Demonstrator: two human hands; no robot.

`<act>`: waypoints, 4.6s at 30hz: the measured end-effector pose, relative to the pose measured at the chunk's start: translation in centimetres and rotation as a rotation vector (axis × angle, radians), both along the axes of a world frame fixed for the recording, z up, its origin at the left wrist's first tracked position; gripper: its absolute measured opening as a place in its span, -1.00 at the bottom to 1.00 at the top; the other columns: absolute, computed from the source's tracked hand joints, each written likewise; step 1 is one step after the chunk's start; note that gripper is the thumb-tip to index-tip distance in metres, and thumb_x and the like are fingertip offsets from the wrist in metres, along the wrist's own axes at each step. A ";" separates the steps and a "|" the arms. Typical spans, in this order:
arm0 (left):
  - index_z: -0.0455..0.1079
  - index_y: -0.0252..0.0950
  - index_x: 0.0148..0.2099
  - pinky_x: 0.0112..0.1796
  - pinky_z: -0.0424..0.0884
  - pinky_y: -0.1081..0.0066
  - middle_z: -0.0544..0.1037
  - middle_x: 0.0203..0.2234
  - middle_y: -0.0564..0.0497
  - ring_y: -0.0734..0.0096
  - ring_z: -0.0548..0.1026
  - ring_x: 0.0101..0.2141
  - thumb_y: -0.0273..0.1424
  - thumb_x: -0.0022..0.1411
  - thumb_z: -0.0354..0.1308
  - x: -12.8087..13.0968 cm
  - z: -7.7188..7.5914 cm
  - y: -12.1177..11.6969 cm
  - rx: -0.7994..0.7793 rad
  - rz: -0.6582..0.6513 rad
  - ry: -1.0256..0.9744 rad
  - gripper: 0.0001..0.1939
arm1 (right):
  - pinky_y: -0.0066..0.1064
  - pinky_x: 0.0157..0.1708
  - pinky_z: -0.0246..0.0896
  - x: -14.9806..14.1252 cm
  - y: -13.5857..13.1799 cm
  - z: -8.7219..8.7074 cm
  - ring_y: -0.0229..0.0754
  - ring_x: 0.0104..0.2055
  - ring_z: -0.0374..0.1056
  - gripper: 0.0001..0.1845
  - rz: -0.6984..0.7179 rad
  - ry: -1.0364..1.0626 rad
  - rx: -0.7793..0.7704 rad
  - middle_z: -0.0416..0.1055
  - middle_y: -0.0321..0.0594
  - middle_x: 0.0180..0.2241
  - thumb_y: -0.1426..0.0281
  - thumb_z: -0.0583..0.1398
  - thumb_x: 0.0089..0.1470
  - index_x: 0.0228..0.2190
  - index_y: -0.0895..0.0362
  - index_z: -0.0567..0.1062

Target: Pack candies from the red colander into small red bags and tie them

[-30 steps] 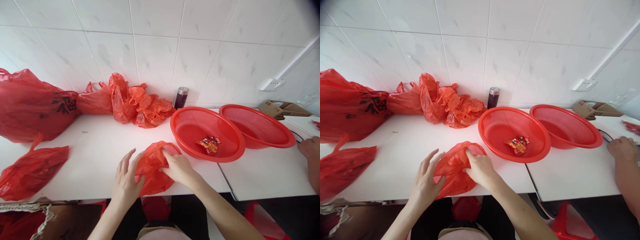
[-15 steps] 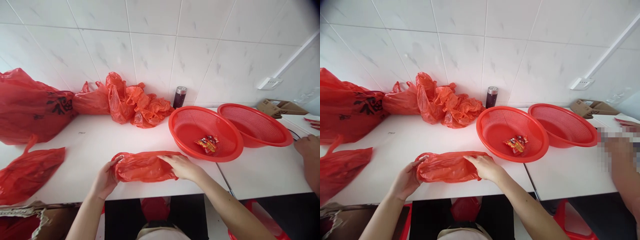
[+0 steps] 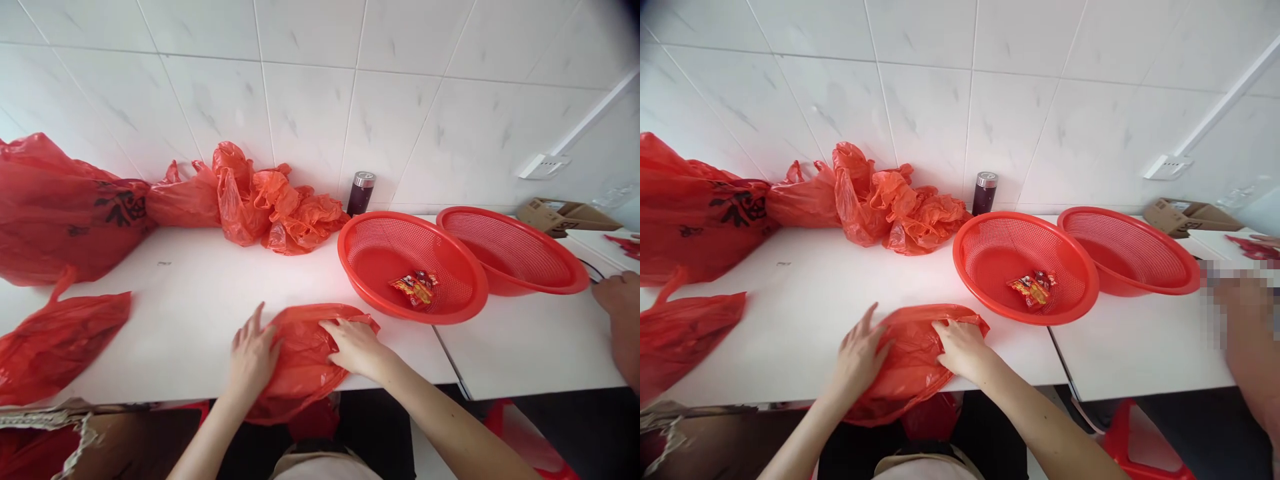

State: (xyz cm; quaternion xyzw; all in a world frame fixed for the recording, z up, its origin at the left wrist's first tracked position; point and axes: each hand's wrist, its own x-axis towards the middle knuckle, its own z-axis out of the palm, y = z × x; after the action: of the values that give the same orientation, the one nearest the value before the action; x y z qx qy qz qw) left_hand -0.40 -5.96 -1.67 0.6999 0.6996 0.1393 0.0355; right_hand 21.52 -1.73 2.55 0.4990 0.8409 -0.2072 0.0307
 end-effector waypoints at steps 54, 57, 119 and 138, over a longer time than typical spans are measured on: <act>0.10 -0.05 0.33 0.01 0.44 0.32 0.32 0.23 0.06 0.09 0.32 0.17 -0.16 0.04 0.32 -0.9 4.5 -1.8 -0.335 0.095 -1.306 -0.16 | -0.52 -0.37 0.22 14.8 12.4 10.7 -0.27 -0.25 0.34 -0.59 -0.324 0.369 -0.060 0.37 -0.22 -0.18 0.14 0.27 0.00 -0.23 0.10 0.29; 0.06 -0.12 0.35 0.00 0.44 0.34 0.32 0.22 0.00 0.09 0.34 0.15 -0.16 0.04 0.32 0.8 4.5 -0.8 -0.305 0.110 -1.306 -0.12 | -0.46 -0.27 0.22 10.3 8.6 12.7 -0.26 -0.22 0.32 -0.60 -0.147 0.600 0.131 0.37 -0.29 -0.22 0.13 0.31 -0.02 -0.27 0.10 0.33; -0.12 0.10 0.37 -0.26 0.55 0.31 0.22 0.23 -0.10 0.29 0.53 -0.19 -0.08 0.17 0.16 -1.2 2.9 -3.4 -0.070 0.184 -1.024 -0.20 | -0.40 -0.25 0.28 12.8 7.8 9.5 -0.19 -0.22 0.41 -0.78 -0.182 0.240 -0.101 0.46 -0.24 -0.30 0.27 0.12 0.15 -0.17 0.07 0.33; -0.07 0.13 0.35 -0.26 0.55 0.31 0.27 0.20 -0.07 0.18 0.53 -0.13 -0.04 0.14 0.17 -1.3 0.7 -1.8 -0.136 0.185 -1.030 -0.20 | -0.13 -0.08 0.25 6.9 -5.1 0.9 -0.05 -0.08 0.38 -0.53 -0.175 0.169 0.516 0.44 -0.08 -0.03 0.54 -0.01 0.23 0.15 0.13 0.25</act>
State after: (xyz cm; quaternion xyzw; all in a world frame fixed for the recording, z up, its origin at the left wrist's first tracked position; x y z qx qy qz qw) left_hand -1.68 -7.78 -1.01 0.4722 0.6580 0.4221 0.4073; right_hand 28.39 -6.88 3.48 0.5422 0.8191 -0.0290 -0.1853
